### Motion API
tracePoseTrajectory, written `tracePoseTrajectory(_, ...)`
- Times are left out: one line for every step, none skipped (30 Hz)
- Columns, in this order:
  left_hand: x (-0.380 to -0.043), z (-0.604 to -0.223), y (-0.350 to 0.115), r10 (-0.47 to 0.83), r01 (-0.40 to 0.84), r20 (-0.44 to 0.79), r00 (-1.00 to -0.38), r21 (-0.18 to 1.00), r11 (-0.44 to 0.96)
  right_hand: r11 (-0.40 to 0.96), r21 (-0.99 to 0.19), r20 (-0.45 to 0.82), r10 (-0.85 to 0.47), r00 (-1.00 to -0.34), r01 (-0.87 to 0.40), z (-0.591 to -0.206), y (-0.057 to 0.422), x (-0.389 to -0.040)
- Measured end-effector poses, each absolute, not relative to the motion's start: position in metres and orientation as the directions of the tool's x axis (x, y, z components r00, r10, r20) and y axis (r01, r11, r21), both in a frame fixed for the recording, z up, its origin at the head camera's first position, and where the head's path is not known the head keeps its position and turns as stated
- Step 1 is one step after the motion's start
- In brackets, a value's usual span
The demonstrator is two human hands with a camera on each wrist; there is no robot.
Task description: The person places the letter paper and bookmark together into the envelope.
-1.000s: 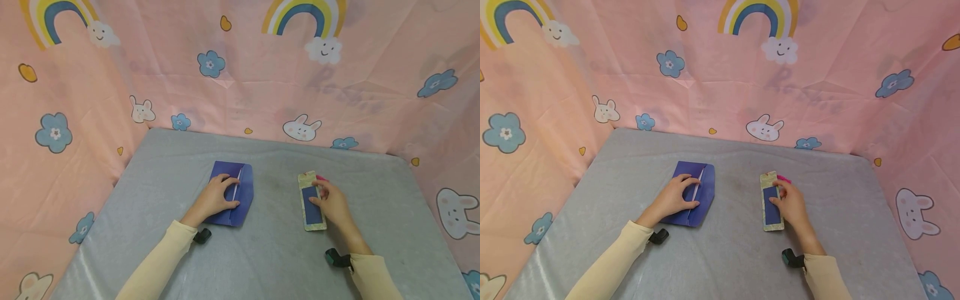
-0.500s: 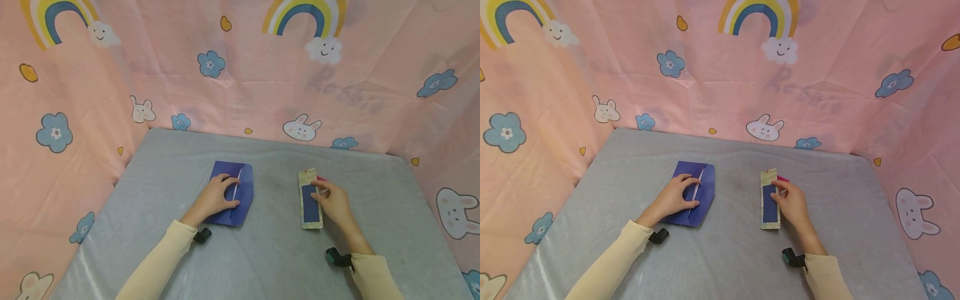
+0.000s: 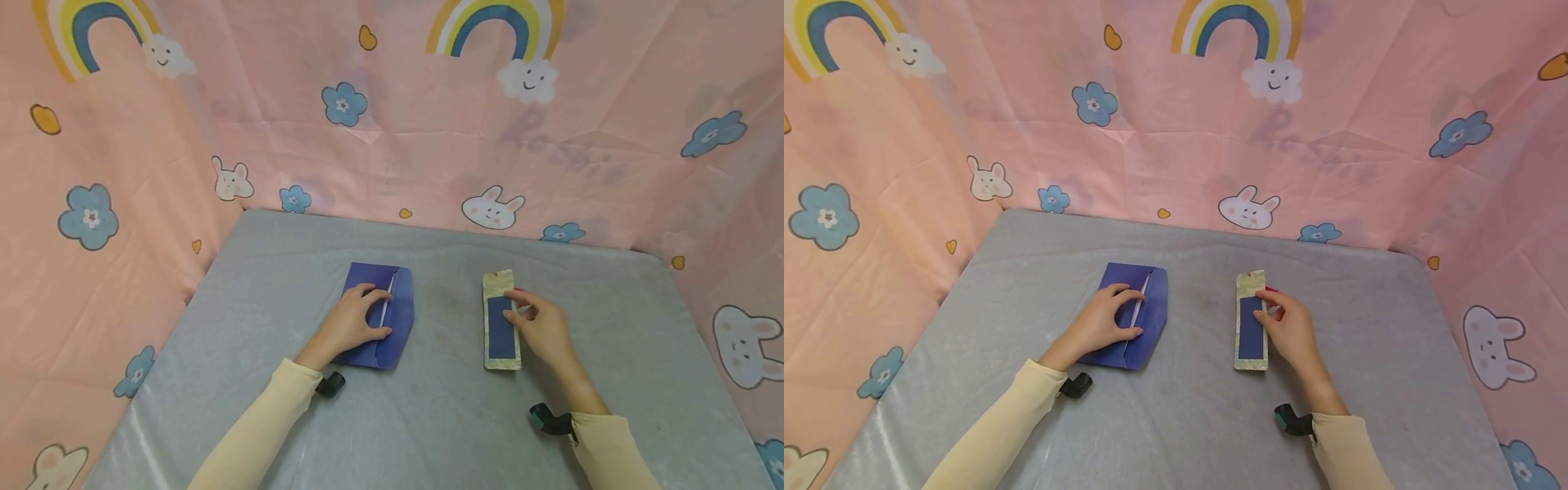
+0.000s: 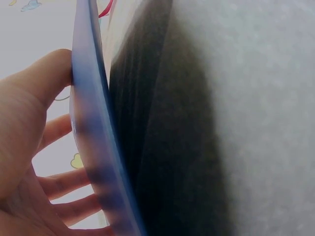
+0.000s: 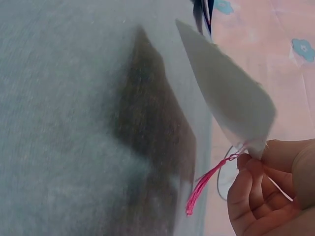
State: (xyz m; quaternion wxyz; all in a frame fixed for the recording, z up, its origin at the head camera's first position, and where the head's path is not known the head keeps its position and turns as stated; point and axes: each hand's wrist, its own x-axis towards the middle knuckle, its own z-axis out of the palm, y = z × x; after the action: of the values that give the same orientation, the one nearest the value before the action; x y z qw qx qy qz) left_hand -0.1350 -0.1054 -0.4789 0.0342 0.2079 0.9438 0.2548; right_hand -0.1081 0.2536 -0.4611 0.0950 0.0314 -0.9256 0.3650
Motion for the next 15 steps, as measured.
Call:
tracePoseTrajectory(-0.135, -0.479, -0.105, 0.41, 0.375, 0.04, -0.911, 0.495, 0.784, 0.727, -0.675, 0.199, 0.014, -0.98, -0.127, -0.461, 0.253, -0.108)
tracePoseTrajectory(-0.135, -0.479, -0.105, 0.41, 0.374, 0.039, -0.911, 0.493, 0.785, 0.723, -0.679, 0.199, 0.014, -0.98, -0.128, -0.461, 0.253, -0.108)
tracePoseTrajectory(-0.135, -0.479, -0.105, 0.41, 0.374, 0.038, -0.911, 0.493, 0.786, 0.719, -0.683, 0.199, 0.015, -0.98, -0.128, -0.46, 0.252, -0.108)
tracePoseTrajectory(-0.135, -0.479, -0.105, 0.411, 0.374, 0.036, -0.911, 0.491, 0.787, 0.713, -0.689, 0.195, 0.015, -0.981, -0.126, -0.46, 0.251, -0.108)
tracePoseTrajectory(-0.135, -0.479, -0.105, 0.41, 0.373, 0.034, -0.911, 0.49, 0.788, 0.709, -0.694, 0.19, 0.015, -0.982, -0.124, -0.459, 0.251, -0.108)
tracePoseTrajectory(-0.135, -0.479, -0.105, 0.409, 0.372, 0.034, -0.912, 0.489, 0.789, 0.706, -0.698, 0.185, 0.015, -0.983, -0.121, -0.459, 0.25, -0.108)
tracePoseTrajectory(-0.135, -0.478, -0.105, 0.409, 0.371, 0.033, -0.912, 0.49, 0.789, 0.704, -0.7, 0.18, 0.016, -0.984, -0.117, -0.458, 0.249, -0.108)
tracePoseTrajectory(-0.135, -0.478, -0.105, 0.409, 0.371, 0.032, -0.912, 0.491, 0.789, 0.702, -0.704, 0.174, 0.015, -0.985, -0.113, -0.457, 0.248, -0.108)
tracePoseTrajectory(-0.135, -0.478, -0.105, 0.408, 0.37, 0.032, -0.912, 0.492, 0.788, 0.699, -0.706, 0.167, 0.017, -0.986, -0.108, -0.456, 0.247, -0.108)
tracePoseTrajectory(-0.135, -0.478, -0.105, 0.408, 0.369, 0.03, -0.912, 0.493, 0.788, 0.697, -0.71, 0.162, 0.016, -0.987, -0.105, -0.456, 0.247, -0.108)
tracePoseTrajectory(-0.135, -0.477, -0.105, 0.408, 0.368, 0.03, -0.913, 0.494, 0.788, 0.695, -0.711, 0.16, 0.014, -0.987, -0.105, -0.455, 0.245, -0.107)
tracePoseTrajectory(-0.135, -0.477, -0.105, 0.407, 0.367, 0.03, -0.913, 0.495, 0.787, 0.693, -0.713, 0.161, 0.01, -0.987, -0.109, -0.453, 0.244, -0.107)
tracePoseTrajectory(-0.135, -0.477, -0.105, 0.407, 0.367, 0.029, -0.913, 0.495, 0.788, 0.692, -0.713, 0.164, 0.007, -0.986, -0.114, -0.452, 0.243, -0.107)
tracePoseTrajectory(-0.135, -0.477, -0.105, 0.407, 0.367, 0.029, -0.913, 0.493, 0.789, 0.688, -0.716, 0.167, 0.003, -0.986, -0.119, -0.451, 0.241, -0.106)
tracePoseTrajectory(-0.135, -0.478, -0.105, 0.406, 0.367, 0.03, -0.913, 0.492, 0.789, 0.688, -0.715, 0.171, 0.0, -0.985, -0.124, -0.45, 0.24, -0.106)
